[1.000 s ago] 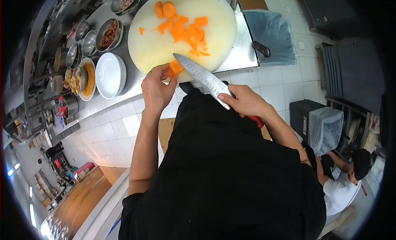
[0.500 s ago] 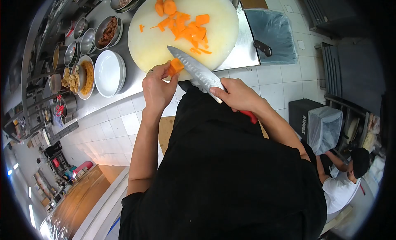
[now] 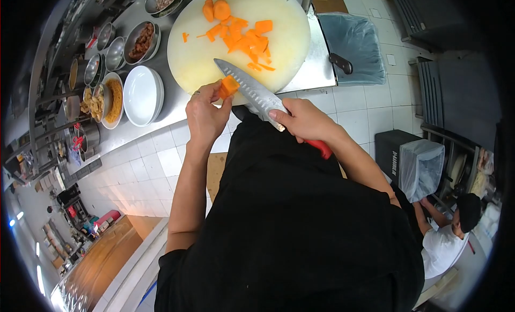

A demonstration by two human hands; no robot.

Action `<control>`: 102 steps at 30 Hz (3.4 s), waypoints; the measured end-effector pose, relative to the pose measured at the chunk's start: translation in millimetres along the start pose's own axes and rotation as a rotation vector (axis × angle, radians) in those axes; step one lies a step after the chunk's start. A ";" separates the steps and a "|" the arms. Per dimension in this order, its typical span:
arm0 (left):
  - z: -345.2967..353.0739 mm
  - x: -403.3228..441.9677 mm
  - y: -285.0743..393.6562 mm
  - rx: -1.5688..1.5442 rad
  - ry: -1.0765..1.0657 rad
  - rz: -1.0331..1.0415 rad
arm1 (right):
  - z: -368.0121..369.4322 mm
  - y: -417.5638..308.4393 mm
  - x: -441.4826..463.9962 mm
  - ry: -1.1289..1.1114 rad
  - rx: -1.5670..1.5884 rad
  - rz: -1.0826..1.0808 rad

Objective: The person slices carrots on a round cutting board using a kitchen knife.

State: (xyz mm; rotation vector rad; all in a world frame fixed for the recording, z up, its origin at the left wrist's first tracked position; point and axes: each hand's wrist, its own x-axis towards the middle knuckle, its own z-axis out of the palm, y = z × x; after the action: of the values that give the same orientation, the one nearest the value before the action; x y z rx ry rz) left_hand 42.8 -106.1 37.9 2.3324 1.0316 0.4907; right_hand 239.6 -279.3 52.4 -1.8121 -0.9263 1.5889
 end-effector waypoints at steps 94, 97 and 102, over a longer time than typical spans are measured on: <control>11.7 -0.7 12.7 -0.079 -0.052 0.052 | -16.2 18.7 -23.7 0.015 -0.014 -0.016; 9.0 3.3 11.1 -0.177 -0.045 0.026 | -26.5 21.7 -33.7 0.004 0.278 0.039; -5.3 18.7 -13.8 -0.587 -0.141 -0.294 | -25.3 22.6 -39.0 0.086 0.139 0.008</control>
State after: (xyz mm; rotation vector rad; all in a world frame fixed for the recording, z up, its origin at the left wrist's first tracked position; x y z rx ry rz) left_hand 44.3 -82.4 35.9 1.6449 0.9796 0.4332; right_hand 265.3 -323.0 62.2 -1.7740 -0.7518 1.5283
